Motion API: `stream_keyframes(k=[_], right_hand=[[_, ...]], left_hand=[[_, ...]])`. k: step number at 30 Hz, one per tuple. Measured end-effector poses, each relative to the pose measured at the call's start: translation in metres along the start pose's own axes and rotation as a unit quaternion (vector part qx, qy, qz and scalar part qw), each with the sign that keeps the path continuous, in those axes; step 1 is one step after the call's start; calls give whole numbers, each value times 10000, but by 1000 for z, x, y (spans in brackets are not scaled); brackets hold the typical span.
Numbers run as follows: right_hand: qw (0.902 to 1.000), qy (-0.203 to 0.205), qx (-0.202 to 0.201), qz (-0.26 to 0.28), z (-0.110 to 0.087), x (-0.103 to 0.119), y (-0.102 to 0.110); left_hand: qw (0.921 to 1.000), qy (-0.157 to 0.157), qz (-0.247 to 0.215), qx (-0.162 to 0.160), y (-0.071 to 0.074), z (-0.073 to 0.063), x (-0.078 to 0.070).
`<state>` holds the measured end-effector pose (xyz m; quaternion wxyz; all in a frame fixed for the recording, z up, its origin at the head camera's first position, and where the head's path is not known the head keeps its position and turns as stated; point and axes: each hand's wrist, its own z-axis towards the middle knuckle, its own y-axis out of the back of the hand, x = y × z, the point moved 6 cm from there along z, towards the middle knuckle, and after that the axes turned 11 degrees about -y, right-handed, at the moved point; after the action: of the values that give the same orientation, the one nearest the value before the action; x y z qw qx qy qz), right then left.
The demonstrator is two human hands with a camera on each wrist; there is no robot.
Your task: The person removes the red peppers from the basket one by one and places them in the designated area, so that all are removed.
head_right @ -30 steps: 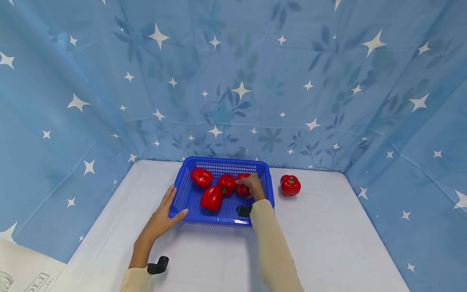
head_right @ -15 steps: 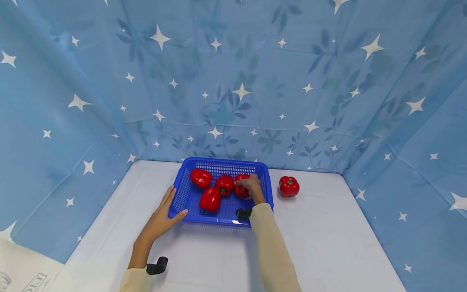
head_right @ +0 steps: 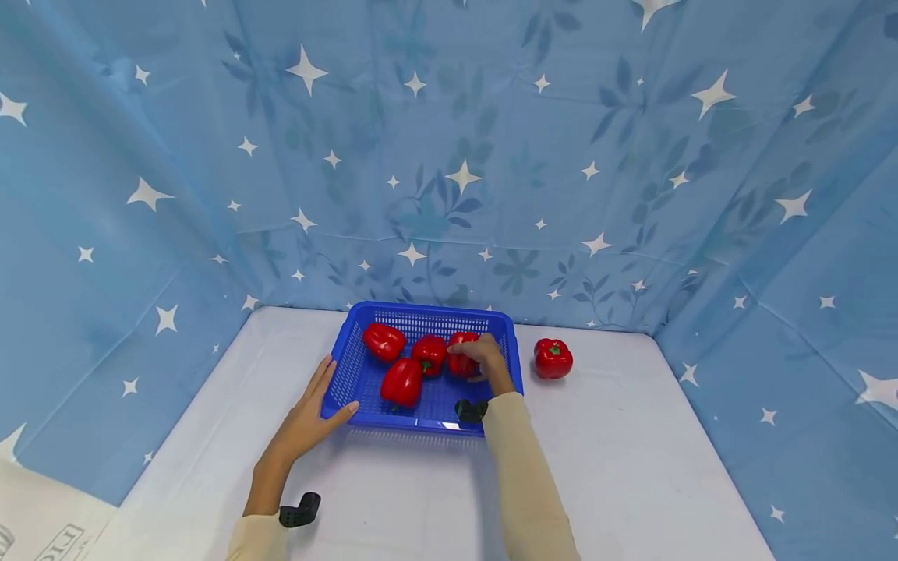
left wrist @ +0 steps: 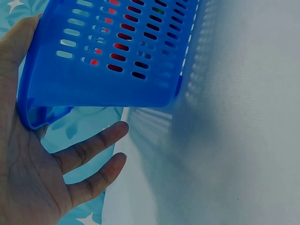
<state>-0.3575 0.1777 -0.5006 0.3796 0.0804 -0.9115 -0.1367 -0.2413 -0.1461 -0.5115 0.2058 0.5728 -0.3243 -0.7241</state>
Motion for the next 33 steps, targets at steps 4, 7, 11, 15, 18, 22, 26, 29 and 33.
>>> stream_keyframes(k=[4,7,11,15,18,22,26,29,33], right_hand=[[9998,122,120,-41,-1,-1,0],[9994,275,186,-93,-2,-2,1],[9982,526,250,-125,-3,-2,2],[9970,685,333,-95,-2,-2,4],[9967,721,362,-118,0,-3,5],[9961,759,431,-152,1,-3,7],[9949,840,549,-120,-2,-2,7],[9938,921,628,-18,-5,-1,7],[9922,975,742,215,-7,-2,9]], left_hand=[[10000,2,-6,6,0,0,0],[10000,-16,-7,11,-1,0,0],[10000,-4,1,15,-1,0,1],[10000,-4,26,14,-1,0,1],[10000,-5,38,9,-1,-1,1],[10000,-30,31,-19,1,-1,0],[10000,-60,19,-44,2,-1,0],[10000,-73,0,-50,2,-1,0],[10000,-66,-48,-49,-1,-2,0]])
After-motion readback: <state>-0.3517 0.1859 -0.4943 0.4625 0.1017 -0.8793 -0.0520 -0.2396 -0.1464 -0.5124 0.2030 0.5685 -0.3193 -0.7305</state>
